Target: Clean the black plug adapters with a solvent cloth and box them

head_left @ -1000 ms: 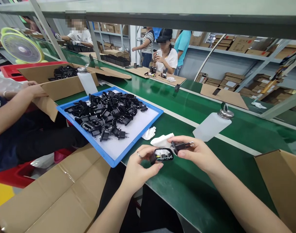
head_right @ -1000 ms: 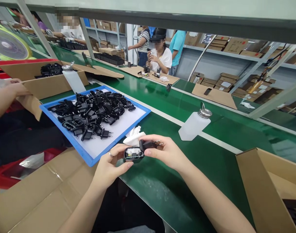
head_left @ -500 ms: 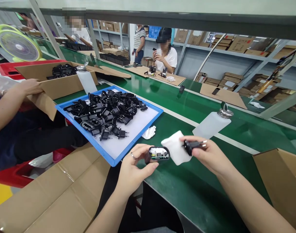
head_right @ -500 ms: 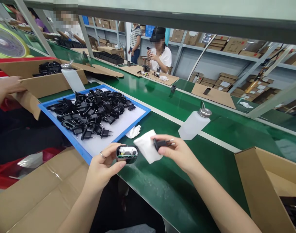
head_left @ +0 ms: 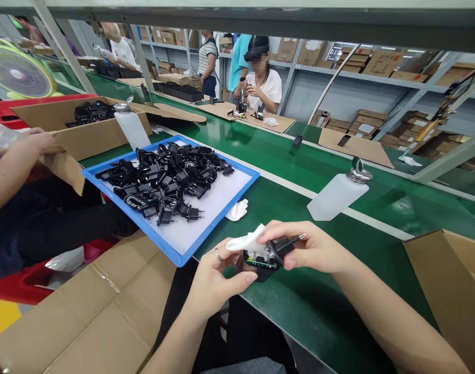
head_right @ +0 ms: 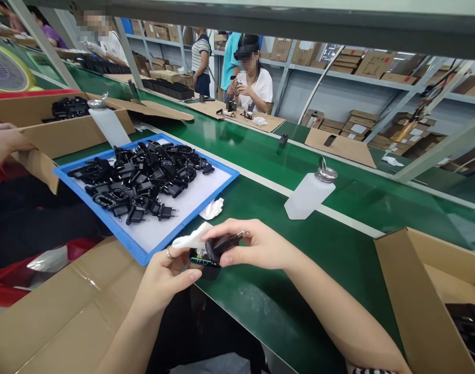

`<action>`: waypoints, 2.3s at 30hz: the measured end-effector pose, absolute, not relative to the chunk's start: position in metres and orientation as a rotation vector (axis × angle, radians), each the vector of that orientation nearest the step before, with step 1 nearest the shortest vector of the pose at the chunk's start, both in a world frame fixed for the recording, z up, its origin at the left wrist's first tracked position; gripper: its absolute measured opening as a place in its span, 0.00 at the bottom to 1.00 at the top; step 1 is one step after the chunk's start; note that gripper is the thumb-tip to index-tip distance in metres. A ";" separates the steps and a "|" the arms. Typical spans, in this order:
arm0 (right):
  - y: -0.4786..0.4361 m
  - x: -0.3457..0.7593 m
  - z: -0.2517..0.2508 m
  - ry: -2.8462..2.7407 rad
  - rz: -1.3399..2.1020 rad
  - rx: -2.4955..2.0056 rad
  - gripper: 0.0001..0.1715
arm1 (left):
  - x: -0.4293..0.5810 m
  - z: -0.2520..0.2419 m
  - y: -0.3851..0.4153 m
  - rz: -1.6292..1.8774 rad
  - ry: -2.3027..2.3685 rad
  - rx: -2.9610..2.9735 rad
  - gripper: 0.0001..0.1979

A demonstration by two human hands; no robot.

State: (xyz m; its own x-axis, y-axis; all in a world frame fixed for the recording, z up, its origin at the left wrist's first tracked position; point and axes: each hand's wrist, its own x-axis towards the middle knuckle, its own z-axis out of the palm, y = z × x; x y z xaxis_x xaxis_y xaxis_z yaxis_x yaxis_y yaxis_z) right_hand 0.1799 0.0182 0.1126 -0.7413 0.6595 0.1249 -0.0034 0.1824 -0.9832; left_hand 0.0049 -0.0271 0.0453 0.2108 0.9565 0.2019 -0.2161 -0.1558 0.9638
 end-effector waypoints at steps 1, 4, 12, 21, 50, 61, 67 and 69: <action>0.019 0.183 0.113 -1.944 1.606 -0.625 0.17 | 0.004 0.044 -0.027 1.264 0.793 1.295 0.14; 0.019 0.195 0.113 -1.982 1.634 -0.690 0.17 | 0.001 0.042 -0.027 1.270 0.806 1.287 0.14; 0.019 0.196 0.107 -1.509 1.611 -0.768 0.16 | 0.002 0.045 -0.029 1.209 0.789 1.243 0.13; 0.020 0.169 0.115 -1.892 1.835 -0.624 0.17 | -0.001 0.038 -0.030 1.093 0.733 1.182 0.11; -0.011 0.169 0.108 -2.196 0.543 -0.908 0.16 | -0.005 0.030 -0.023 1.254 0.783 1.305 0.17; -0.014 0.160 0.100 -2.202 0.492 -0.919 0.15 | -0.006 0.031 -0.025 1.250 0.830 1.300 0.16; 0.023 0.188 0.086 -2.062 0.655 -1.434 0.11 | -0.007 0.029 -0.026 1.287 0.874 1.276 0.15; 0.045 0.201 0.069 -2.047 0.787 -1.667 0.12 | -0.007 0.027 -0.026 1.302 0.884 1.267 0.15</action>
